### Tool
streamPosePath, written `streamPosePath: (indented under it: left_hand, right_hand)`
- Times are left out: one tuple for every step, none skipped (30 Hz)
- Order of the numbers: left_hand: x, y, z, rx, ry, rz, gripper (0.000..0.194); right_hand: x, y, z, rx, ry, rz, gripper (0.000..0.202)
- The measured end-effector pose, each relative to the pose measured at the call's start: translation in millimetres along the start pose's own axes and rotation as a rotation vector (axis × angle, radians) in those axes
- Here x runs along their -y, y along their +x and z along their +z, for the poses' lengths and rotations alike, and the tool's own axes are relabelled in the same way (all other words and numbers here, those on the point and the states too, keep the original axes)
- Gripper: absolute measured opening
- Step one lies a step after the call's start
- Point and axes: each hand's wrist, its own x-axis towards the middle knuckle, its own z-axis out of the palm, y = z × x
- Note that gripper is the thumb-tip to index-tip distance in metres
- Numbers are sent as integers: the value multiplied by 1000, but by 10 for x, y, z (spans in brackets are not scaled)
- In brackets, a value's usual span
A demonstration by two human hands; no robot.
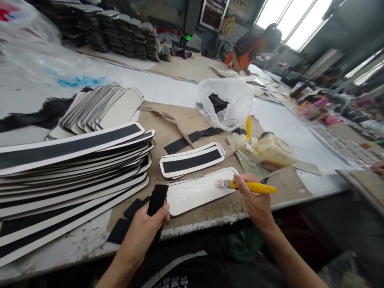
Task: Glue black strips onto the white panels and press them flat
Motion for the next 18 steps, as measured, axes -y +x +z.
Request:
streamPosePath:
  left_hand:
    - [5,-2,0,-9,-2,-15,41]
    - [11,-4,0,-15,-3,-32,42]
    - [17,-6,1,-16,-5,-50,42]
    - [23,-7,2,-19,-9,-67,42]
    - [27,-7,3,-23,-13,-77,43]
    - [29,-7,5,-26,-15,-76,43]
    - [28,-7,8,-33,-9,-66,43]
    - [24,-8,12,-45,0,-50,42]
    - [18,-10,16,-58,14,-35,42]
    - [12,-12,22,-71,27,-17,42]
    - [6,-15,28,-78,35,-2,42]
    - [2,-16,34,-81,34,3,42]
    - [3,-14,39,-80,27,-4,42]
    - [7,-11,43,-76,18,-19,42]
    - [13,-4,45,-70,10,-30,42]
    - [21,3,44,-63,4,-38,42]
    - [25,7,39,-61,1,-39,43]
    - [23,6,30,-74,3,-25,42]
  right_hand:
    - [-21,22,-37,-7,-23,-16,23]
    - [-41,43,-73,-15,-48,-34,22]
    - [-60,62,-108,-23,-74,-55,22]
    - [-77,79,-142,-28,-101,-78,21]
    - [-92,95,-175,-32,-124,-102,20]
    - [-104,108,-207,-36,-149,-125,20]
    - [-112,118,-237,-39,-175,-149,20]
    - [-117,126,-265,-37,-198,-171,20]
    - [-117,132,-290,-36,-218,-190,20]
    - [-115,136,-314,-31,-235,-206,20]
    - [-110,137,-336,-27,-248,-220,20]
    - [-101,137,-359,-23,-256,-233,19]
    - [-89,135,-382,-20,-259,-245,19]
    - [-72,131,-407,-22,-263,-258,18]
    - [-50,125,-433,-26,-269,-271,17]
    - [-22,117,-459,-30,-277,-282,17]
    - [13,105,-484,-37,-282,-291,17]
    - [56,91,-505,-43,-283,-298,17]
